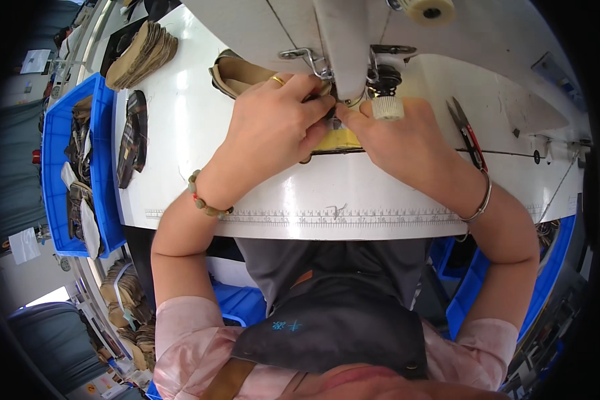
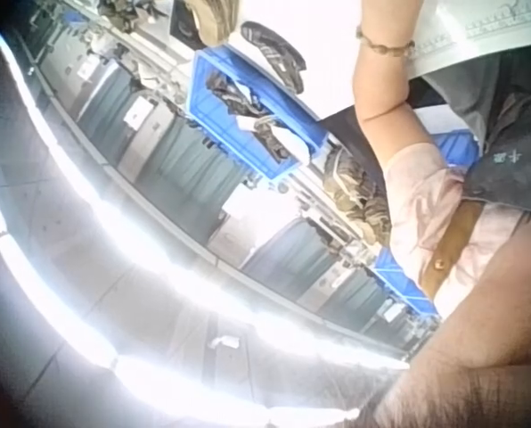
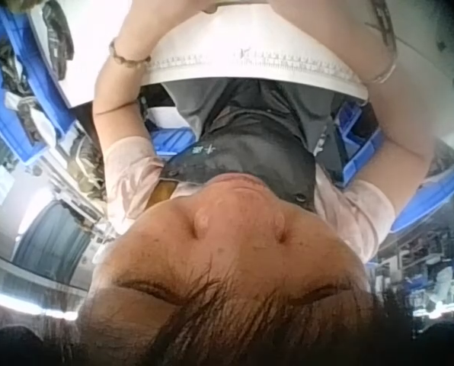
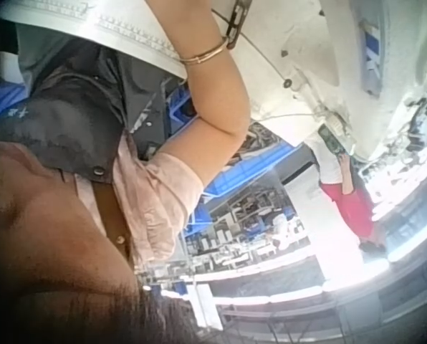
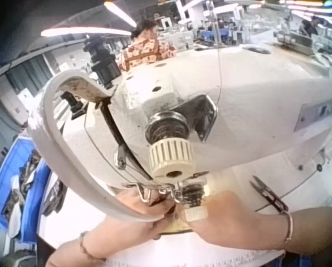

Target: Sewing and trimming leather pieces for a pouch using an industrial sewing machine.

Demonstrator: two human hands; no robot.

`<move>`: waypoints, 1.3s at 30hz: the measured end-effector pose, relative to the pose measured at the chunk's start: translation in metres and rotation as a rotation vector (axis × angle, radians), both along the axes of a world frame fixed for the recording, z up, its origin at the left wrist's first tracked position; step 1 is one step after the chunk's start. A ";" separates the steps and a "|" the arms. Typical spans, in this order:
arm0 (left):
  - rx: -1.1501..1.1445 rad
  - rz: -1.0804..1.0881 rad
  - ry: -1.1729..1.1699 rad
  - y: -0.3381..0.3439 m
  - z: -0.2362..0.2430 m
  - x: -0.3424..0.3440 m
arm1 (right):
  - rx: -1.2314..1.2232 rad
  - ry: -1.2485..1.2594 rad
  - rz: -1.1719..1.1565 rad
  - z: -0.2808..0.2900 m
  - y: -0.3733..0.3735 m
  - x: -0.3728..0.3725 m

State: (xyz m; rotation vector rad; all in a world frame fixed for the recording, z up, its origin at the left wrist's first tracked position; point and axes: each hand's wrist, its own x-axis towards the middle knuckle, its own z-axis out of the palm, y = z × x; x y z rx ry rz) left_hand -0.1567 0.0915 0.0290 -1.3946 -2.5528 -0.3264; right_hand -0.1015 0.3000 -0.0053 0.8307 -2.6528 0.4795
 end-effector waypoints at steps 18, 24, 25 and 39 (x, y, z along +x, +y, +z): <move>0.004 0.107 0.028 0.009 -0.009 0.006 | 0.109 0.024 -0.078 0.000 0.005 -0.004; 0.023 0.115 0.015 0.009 -0.010 0.007 | 0.123 0.058 -0.081 0.000 0.006 -0.004; 0.021 0.118 0.017 0.009 -0.010 0.007 | 0.123 0.058 -0.080 0.001 0.006 -0.004; 0.013 0.132 0.041 0.008 -0.011 0.004 | 0.104 0.107 -0.082 -0.004 0.009 -0.006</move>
